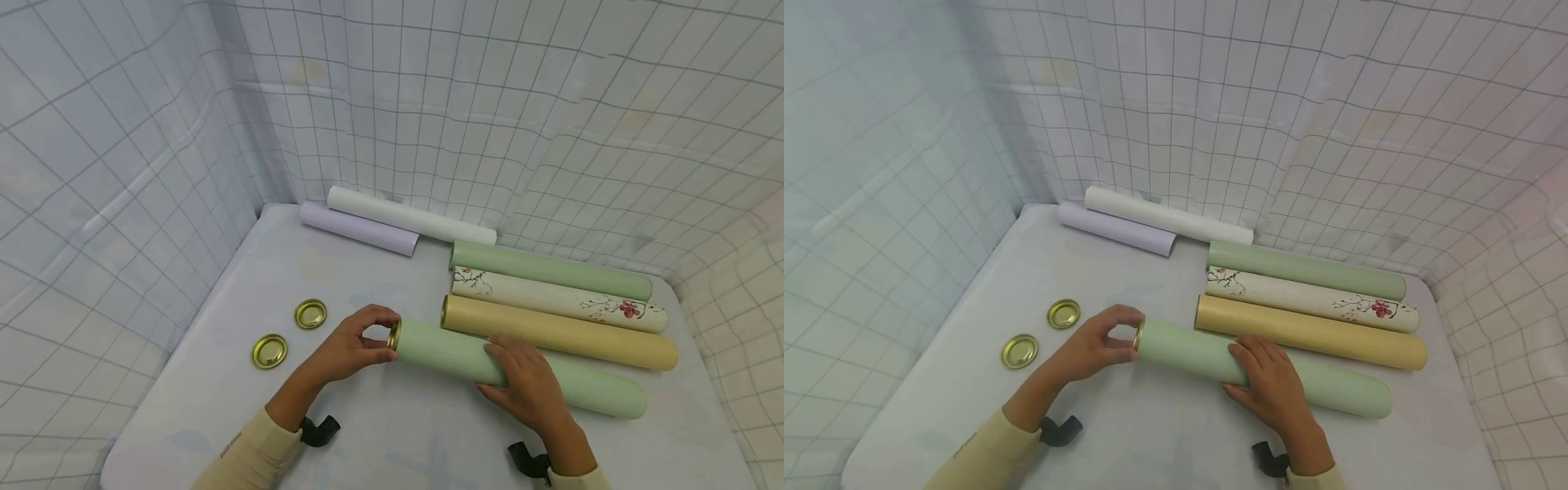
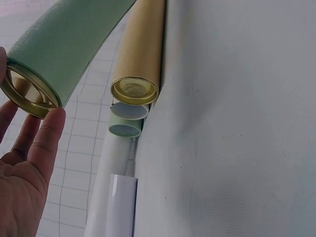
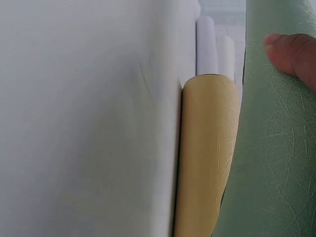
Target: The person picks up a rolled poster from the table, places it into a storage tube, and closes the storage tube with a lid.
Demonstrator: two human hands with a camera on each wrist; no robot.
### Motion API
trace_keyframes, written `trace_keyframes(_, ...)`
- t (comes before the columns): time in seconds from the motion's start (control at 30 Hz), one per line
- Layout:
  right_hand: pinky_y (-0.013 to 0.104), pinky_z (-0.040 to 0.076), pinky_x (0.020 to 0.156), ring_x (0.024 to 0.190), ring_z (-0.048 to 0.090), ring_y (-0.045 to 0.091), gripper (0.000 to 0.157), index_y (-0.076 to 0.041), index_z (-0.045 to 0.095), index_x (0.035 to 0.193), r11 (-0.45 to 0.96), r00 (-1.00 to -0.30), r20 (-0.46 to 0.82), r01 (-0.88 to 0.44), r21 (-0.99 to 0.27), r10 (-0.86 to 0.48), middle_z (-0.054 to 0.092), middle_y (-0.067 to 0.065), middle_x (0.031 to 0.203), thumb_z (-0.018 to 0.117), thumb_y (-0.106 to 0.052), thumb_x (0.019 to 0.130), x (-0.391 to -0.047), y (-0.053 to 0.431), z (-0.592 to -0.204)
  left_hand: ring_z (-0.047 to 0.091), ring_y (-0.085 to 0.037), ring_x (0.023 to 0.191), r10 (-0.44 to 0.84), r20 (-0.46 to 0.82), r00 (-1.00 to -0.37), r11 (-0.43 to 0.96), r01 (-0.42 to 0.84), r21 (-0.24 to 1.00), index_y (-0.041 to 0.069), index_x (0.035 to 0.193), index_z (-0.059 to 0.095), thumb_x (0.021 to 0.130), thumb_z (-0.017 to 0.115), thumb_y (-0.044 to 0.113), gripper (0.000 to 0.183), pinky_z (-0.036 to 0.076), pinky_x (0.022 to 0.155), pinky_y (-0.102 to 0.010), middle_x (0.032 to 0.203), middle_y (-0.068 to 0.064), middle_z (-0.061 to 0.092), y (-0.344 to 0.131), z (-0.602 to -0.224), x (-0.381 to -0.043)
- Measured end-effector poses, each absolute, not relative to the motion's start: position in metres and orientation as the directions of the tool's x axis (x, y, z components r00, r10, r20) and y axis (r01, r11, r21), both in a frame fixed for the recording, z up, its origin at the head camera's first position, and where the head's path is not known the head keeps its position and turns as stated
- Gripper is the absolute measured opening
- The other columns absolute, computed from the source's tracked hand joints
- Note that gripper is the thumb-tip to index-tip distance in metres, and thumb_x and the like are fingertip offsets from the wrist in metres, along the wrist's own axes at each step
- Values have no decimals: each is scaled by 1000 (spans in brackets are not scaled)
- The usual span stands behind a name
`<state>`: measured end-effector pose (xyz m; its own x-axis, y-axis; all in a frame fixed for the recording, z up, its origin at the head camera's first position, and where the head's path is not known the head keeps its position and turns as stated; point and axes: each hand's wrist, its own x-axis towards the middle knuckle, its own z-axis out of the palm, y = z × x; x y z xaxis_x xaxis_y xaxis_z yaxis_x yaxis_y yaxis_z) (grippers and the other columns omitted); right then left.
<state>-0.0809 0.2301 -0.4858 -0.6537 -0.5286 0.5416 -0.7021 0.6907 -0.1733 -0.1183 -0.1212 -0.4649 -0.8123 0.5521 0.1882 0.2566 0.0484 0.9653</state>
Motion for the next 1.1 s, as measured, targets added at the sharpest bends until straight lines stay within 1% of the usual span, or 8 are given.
trace_keyframes(0.23,49,46,92,110,59,35,68,0,62,120,692,-641,556,-705,-154,-529,62,15,123,46,-62,95,-80,229,-485,50,-26,126,558,200,-805,34,263,964,12,131,56,84,79,5,53,54,92,-36,134,-7,49,-122,-465,-117)
trace_keyframes(0.4,51,49,87,107,60,35,68,0,61,120,688,-624,575,-712,-138,-529,62,15,122,45,-62,96,-82,228,-486,50,-28,125,550,207,-809,30,267,963,10,129,58,82,80,3,52,54,91,-36,132,-9,50,-122,-464,-117)
trace_keyframes(0.63,51,50,85,106,61,35,62,-2,61,119,682,-613,576,-720,-127,-540,61,15,122,58,-58,93,-80,228,-487,52,-31,124,531,192,-826,58,261,964,9,127,60,79,83,6,53,55,89,-36,132,-9,51,-120,-463,-113)
trace_keyframes(0.77,50,49,86,108,60,35,63,-1,61,118,686,-628,558,-714,-136,-543,60,15,121,53,-59,94,-78,228,-487,53,-31,122,531,187,-827,76,266,961,11,127,59,80,83,9,53,55,89,-36,132,-7,50,-119,-465,-111)
trace_keyframes(0.93,51,50,86,108,59,35,65,-1,61,118,694,-632,550,-709,-126,-546,60,14,121,48,-61,95,-77,230,-487,51,-24,124,536,165,-828,93,252,963,16,130,57,82,82,12,54,54,92,-35,133,-3,50,-117,-466,-108)
trace_keyframes(0.97,51,50,86,108,59,35,64,-1,61,118,693,-632,547,-710,-124,-550,60,14,121,52,-60,94,-77,230,-488,50,-23,125,536,160,-829,97,249,964,16,130,56,83,82,12,54,54,92,-35,133,-2,50,-117,-467,-108)
trace_keyframes(1.03,51,49,87,109,58,35,61,-1,60,119,690,-632,533,-714,-119,-562,59,14,122,68,-54,89,-77,232,-489,50,-22,125,535,148,-831,114,245,963,16,131,55,83,81,10,54,53,93,-35,133,-1,50,-116,-468,-107)
trace_keyframes(1.1,50,48,89,109,58,34,65,0,60,120,690,-631,519,-716,-103,-577,60,15,123,85,-43,77,-78,234,-490,50,-26,126,534,148,-833,134,256,957,13,132,54,83,81,9,56,54,92,-37,134,-4,50,-116,-471,-107)
